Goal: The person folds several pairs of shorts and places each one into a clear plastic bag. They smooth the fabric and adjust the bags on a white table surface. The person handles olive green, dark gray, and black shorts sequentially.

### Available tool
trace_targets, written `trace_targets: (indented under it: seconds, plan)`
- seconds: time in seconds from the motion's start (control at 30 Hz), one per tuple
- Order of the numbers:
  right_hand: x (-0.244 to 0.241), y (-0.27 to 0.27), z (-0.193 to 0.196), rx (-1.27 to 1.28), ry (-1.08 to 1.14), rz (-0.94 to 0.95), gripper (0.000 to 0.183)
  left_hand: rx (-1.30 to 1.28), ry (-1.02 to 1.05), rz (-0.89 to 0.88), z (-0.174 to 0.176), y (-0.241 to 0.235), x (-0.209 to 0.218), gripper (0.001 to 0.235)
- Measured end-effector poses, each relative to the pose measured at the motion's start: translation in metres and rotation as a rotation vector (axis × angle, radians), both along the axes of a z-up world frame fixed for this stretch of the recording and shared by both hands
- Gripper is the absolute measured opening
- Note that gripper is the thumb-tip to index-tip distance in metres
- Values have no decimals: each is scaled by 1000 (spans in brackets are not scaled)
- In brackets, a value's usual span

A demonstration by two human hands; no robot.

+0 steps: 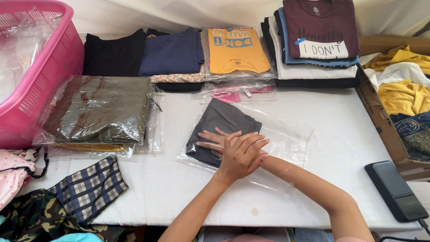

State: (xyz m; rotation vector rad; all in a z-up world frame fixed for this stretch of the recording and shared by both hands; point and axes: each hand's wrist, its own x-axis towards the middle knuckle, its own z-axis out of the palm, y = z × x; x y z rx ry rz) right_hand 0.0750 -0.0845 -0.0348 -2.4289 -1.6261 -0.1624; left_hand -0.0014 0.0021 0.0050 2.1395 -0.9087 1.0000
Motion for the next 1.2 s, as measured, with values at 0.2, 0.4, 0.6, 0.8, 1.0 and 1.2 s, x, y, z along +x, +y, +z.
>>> trace_targets:
  seconds: [0.2,0.4,0.6,0.8,1.0,1.2]
  plan:
    - [-8,19,18,41,210,9,47,2,9,6,-1,0,-1,34]
    - [-13,30,20,-256,46,-85,55,3,12,-10,-6,-4,0,30]
    - [-4,-10,-3,43,53,18,55,-21,11,0,0,-3,0,27]
    - [-3,-62,4,12,69,-242,56,-27,-9,-15,-1,-5,1,28]
    - [11,-46,-8,-54,44,-293,56,-19,-1,-24,-4,-5,2,28]
    - [11,-37,7,-122,32,-274,71,-8,5,-24,-6,-6,3,28]
